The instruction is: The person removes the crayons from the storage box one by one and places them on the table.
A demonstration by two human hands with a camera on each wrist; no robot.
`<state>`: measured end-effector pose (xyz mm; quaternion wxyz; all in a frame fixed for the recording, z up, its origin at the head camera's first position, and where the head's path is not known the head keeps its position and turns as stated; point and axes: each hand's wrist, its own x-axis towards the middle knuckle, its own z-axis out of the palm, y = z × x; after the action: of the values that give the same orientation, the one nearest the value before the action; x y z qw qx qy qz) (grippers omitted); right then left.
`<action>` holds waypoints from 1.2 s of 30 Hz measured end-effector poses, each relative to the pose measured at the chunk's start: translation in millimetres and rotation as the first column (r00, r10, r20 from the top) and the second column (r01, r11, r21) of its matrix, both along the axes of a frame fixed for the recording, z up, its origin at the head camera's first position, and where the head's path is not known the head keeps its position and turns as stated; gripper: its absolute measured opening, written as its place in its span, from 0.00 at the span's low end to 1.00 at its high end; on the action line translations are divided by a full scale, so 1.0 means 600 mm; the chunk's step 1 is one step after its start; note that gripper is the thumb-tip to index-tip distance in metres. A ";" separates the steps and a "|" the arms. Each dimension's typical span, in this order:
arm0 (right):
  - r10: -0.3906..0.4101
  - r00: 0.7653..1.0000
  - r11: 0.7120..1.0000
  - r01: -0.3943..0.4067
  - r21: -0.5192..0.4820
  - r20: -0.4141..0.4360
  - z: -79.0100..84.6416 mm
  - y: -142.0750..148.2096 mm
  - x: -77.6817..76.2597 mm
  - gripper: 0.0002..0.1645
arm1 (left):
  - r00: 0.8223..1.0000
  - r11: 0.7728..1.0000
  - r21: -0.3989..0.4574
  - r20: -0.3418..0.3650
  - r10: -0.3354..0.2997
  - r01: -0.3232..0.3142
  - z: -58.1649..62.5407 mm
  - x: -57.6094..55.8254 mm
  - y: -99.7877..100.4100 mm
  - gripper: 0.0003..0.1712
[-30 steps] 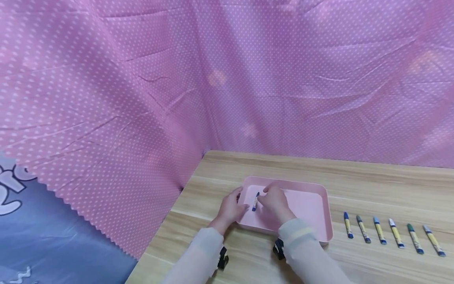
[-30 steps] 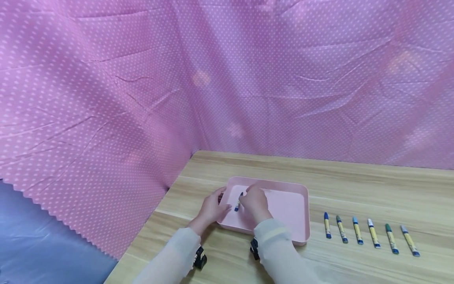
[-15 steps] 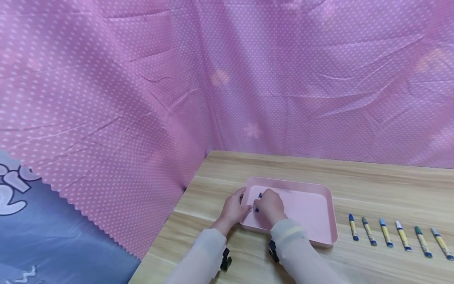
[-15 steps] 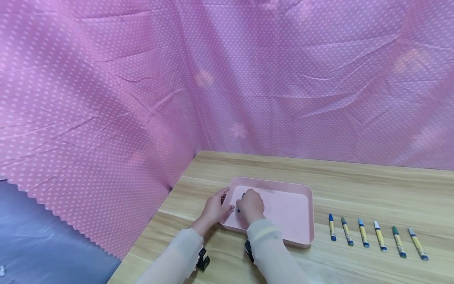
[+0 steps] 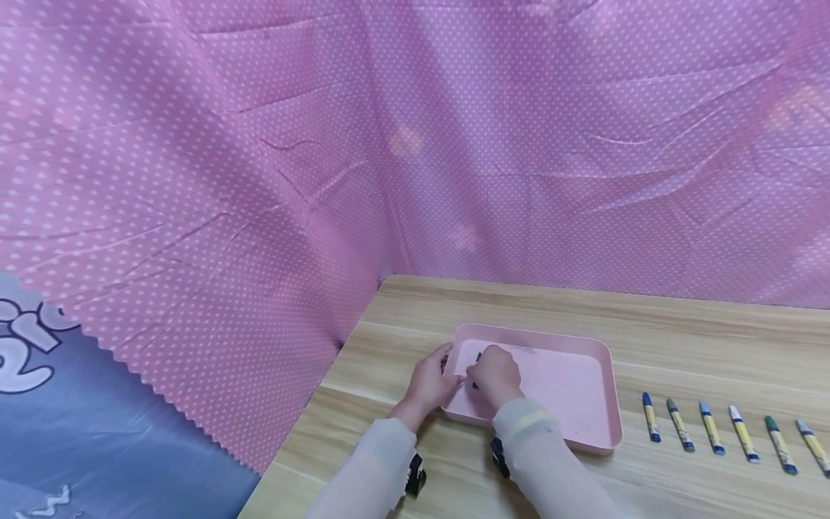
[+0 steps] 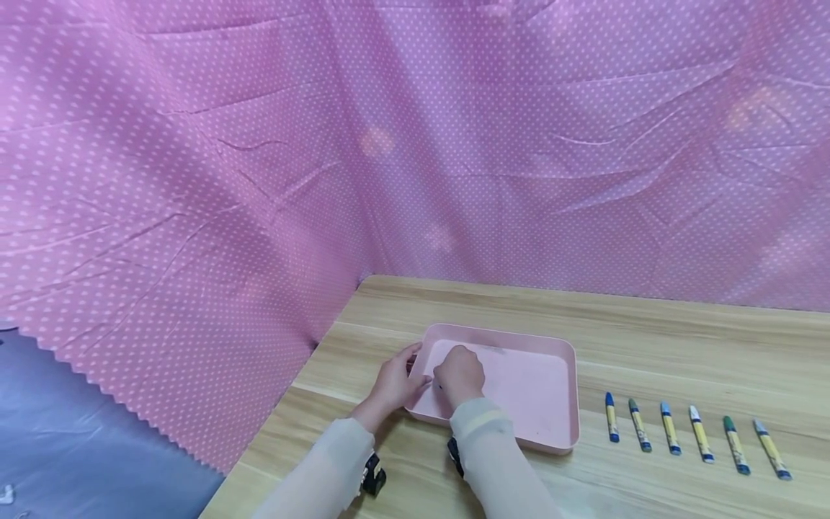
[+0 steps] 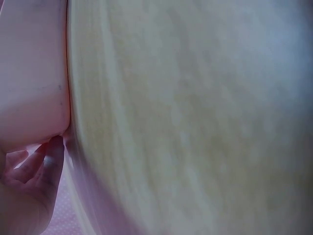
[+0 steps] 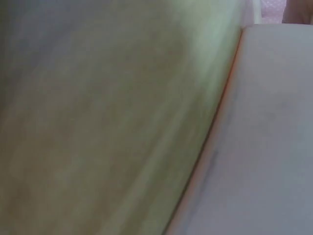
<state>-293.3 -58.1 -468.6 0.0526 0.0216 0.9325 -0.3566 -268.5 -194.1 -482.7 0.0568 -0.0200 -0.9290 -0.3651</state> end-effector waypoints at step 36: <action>-0.007 0.995 0.983 -0.012 -0.182 -0.099 0.148 0.259 0.022 0.28 | 0.996 0.999 0.024 0.077 0.044 -0.046 0.005 0.003 0.005 0.40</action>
<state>-279.8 97.0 -379.6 0.0085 -0.0022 0.8974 -0.4412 -266.6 -191.2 -479.5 0.0295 0.0156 -0.9260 -0.3760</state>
